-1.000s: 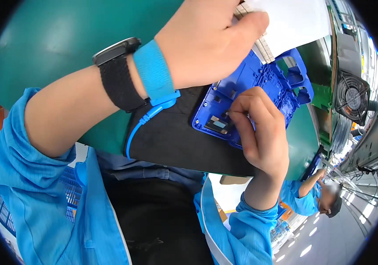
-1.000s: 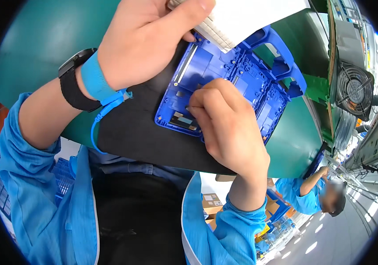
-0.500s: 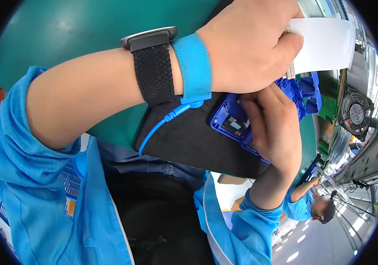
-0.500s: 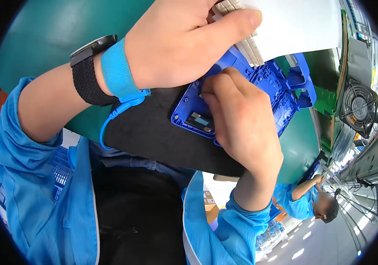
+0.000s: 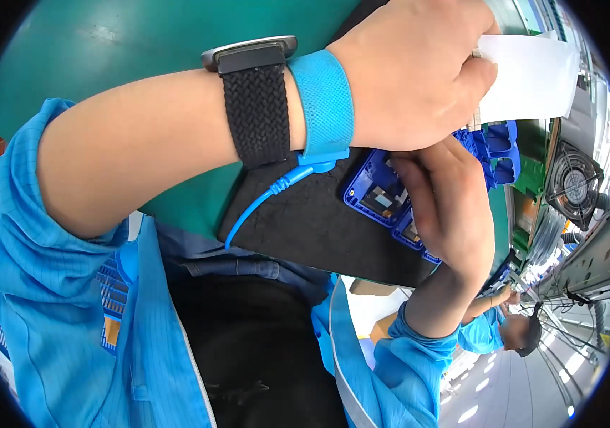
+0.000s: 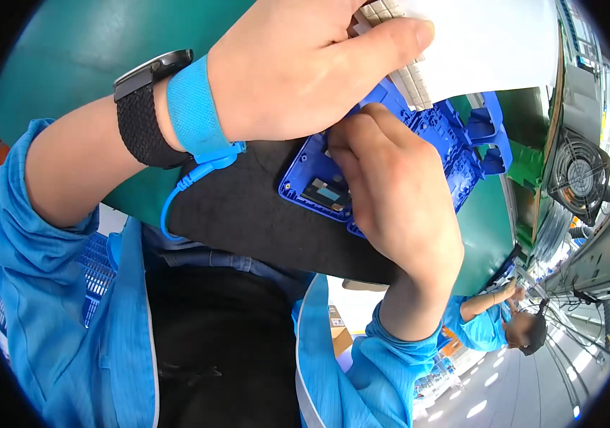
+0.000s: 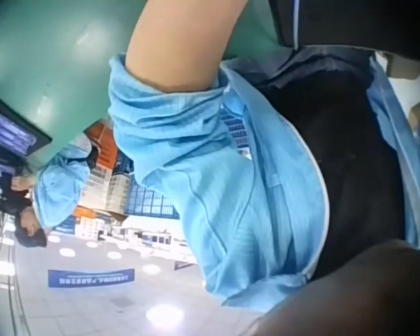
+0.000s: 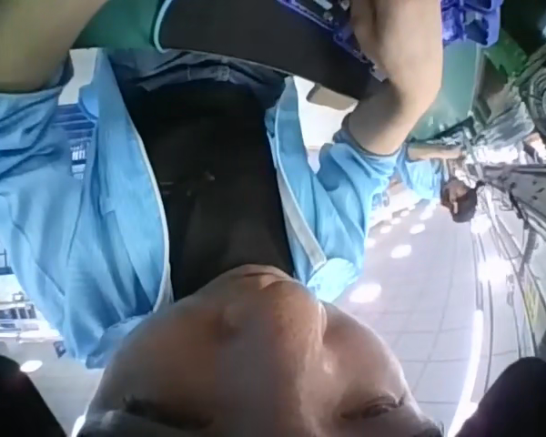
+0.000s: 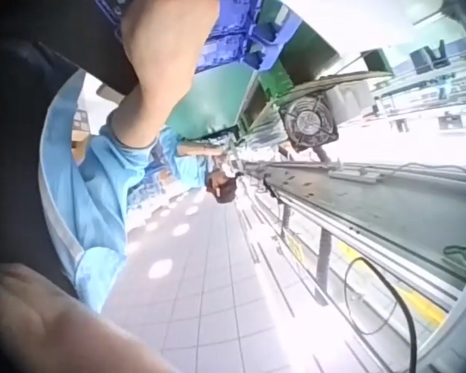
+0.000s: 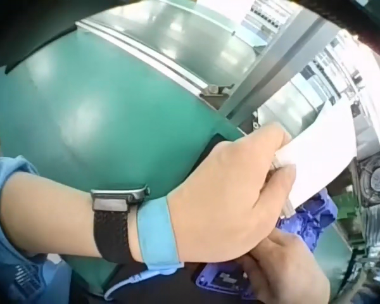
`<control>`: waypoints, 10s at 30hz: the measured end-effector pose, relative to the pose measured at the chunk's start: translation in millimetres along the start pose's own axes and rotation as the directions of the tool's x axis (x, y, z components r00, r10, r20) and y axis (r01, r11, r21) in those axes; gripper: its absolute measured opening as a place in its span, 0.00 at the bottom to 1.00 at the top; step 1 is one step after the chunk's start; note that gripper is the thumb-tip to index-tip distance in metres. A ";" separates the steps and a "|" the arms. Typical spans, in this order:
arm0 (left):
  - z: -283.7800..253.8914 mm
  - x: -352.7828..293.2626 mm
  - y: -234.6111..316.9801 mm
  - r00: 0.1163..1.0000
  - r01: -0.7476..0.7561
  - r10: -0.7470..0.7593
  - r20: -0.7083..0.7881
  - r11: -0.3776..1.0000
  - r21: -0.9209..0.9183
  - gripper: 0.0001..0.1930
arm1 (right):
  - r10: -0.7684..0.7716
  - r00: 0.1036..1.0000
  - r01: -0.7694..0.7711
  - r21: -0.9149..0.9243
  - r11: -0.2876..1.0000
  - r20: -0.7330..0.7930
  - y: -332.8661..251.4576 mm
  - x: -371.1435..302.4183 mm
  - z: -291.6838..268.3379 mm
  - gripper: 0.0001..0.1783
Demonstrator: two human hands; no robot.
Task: Applying small stickers to internal components of electronic devices on an assembly line.
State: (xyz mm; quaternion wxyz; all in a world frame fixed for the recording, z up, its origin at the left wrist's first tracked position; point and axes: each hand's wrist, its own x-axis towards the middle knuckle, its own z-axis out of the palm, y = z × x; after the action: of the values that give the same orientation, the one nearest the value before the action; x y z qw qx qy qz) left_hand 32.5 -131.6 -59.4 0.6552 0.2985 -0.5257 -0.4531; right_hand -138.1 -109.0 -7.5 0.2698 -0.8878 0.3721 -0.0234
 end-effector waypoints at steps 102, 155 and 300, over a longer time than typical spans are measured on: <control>-164.1 -85.5 46.3 0.970 0.171 0.020 -0.242 0.653 0.738 0.11 | 0.898 -0.344 0.492 0.762 0.421 -0.274 216.4 -484.3 127.6 0.34; -516.3 -27.2 126.7 0.378 0.456 -0.472 -0.797 0.844 -0.283 0.08 | 0.656 0.174 -0.105 0.649 0.754 -0.734 73.0 -150.2 103.8 0.06; -13.6 -21.8 14.9 0.934 0.256 -0.242 0.265 0.967 -0.018 0.12 | 0.078 0.997 -0.081 -0.168 0.982 -0.023 1.1 -114.0 10.5 0.12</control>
State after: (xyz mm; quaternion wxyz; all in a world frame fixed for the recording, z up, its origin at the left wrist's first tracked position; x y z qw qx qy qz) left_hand 49.0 -106.9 -59.3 0.5256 0.2833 -0.5530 -0.5812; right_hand -218.6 -28.2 1.2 0.1912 -0.8918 0.4100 0.0116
